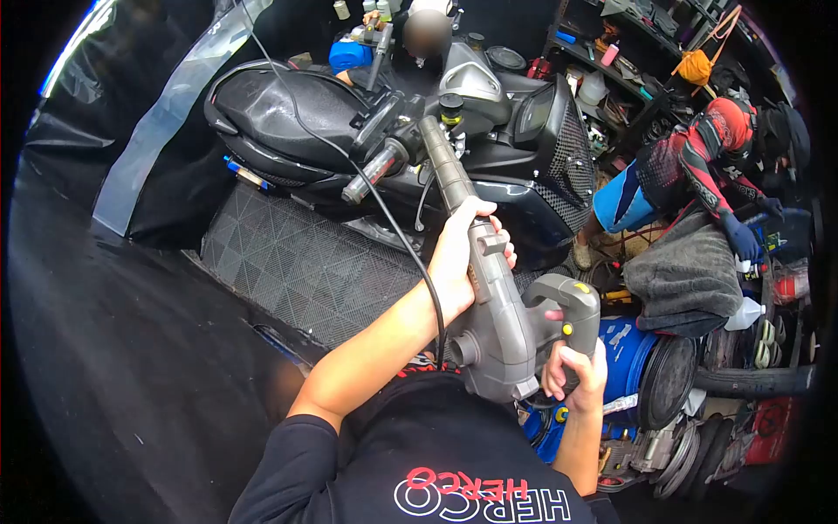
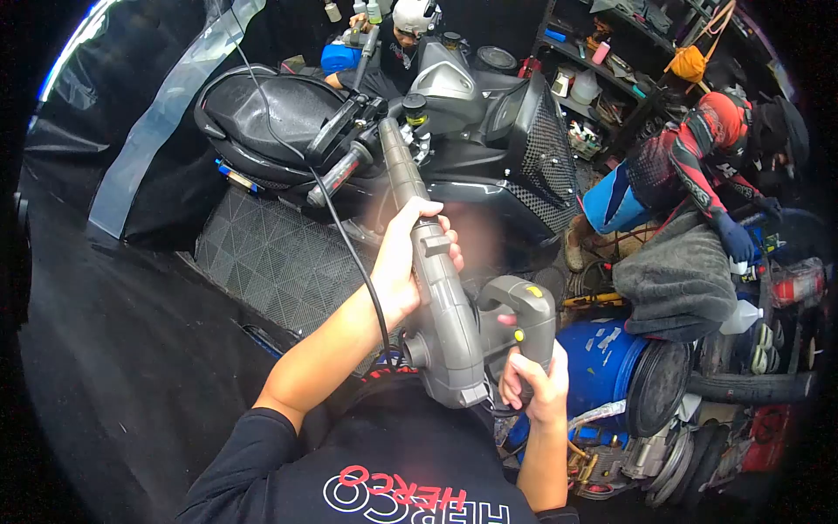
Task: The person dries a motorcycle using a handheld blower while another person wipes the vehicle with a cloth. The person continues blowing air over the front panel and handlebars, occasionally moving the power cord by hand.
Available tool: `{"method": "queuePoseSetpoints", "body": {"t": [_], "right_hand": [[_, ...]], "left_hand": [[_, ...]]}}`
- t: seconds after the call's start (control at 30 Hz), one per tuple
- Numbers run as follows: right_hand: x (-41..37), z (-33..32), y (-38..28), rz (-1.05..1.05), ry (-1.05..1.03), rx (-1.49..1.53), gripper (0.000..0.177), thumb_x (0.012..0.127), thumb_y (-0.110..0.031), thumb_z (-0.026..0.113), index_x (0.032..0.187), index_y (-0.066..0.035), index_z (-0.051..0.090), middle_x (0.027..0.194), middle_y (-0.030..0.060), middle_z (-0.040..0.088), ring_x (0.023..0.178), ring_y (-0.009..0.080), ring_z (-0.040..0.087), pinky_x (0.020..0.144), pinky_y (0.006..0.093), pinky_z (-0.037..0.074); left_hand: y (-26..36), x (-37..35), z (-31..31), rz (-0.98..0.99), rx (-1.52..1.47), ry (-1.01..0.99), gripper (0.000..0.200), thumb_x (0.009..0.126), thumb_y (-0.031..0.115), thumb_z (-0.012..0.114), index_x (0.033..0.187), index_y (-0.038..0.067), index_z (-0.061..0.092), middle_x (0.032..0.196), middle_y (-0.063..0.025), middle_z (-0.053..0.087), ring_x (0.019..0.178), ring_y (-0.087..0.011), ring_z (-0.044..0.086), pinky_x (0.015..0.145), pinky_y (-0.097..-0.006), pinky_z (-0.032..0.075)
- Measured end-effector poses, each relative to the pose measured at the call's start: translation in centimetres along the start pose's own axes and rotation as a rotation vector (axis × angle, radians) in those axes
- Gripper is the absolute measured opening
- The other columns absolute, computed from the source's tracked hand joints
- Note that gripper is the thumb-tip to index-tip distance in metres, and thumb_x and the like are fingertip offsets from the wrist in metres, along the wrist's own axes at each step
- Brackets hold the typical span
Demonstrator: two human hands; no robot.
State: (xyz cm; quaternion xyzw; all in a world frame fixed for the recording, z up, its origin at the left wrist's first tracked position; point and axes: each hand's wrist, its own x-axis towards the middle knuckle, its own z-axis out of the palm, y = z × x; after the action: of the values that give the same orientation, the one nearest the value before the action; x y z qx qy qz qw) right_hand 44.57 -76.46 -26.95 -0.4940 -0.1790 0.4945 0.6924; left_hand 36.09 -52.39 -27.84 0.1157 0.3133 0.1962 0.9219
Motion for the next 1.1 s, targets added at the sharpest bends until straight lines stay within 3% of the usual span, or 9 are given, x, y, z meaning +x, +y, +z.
{"method": "queuePoseSetpoints", "body": {"t": [0.37, 0.8, 1.1], "right_hand": [[0.6, 0.0, 1.0, 0.033, 0.018, 0.024, 0.042, 0.091, -0.014, 0.064, 0.12, 0.015, 0.054, 0.052, 0.0045, 0.046, 0.035, 0.0132, 0.041, 0.038, 0.0289, 0.038], [-0.6, -1.3, -0.2, 0.048, 0.018, 0.021, 0.042, 0.089, -0.014, 0.067, 0.115, 0.017, 0.056, 0.052, 0.0056, 0.047, 0.034, 0.0127, 0.039, 0.037, 0.0292, 0.037], [-1.4, -3.6, 0.3, 0.024, -0.013, 0.03, 0.046, 0.086, -0.013, 0.07, 0.113, 0.021, 0.054, 0.051, 0.0061, 0.046, 0.034, 0.0132, 0.039, 0.036, 0.0301, 0.036]], "left_hand": [[0.6, -0.3, 0.2, 0.05, 0.082, 0.004, 0.024, 0.085, 0.03, 0.073, 0.083, 0.009, 0.06, 0.072, -0.005, 0.061, 0.061, -0.0184, 0.064, 0.063, -0.0357, 0.059], [-1.1, -1.8, 0.2, 0.059, 0.051, -0.009, 0.028, 0.09, 0.033, 0.071, 0.088, 0.008, 0.058, 0.073, -0.0066, 0.06, 0.065, -0.0211, 0.064, 0.066, -0.0373, 0.058], [-3.0, -4.2, 0.6, 0.193, 0.103, -0.018, 0.029, 0.094, 0.033, 0.068, 0.089, 0.006, 0.058, 0.072, -0.0101, 0.062, 0.065, -0.0221, 0.066, 0.066, -0.0388, 0.059]]}}
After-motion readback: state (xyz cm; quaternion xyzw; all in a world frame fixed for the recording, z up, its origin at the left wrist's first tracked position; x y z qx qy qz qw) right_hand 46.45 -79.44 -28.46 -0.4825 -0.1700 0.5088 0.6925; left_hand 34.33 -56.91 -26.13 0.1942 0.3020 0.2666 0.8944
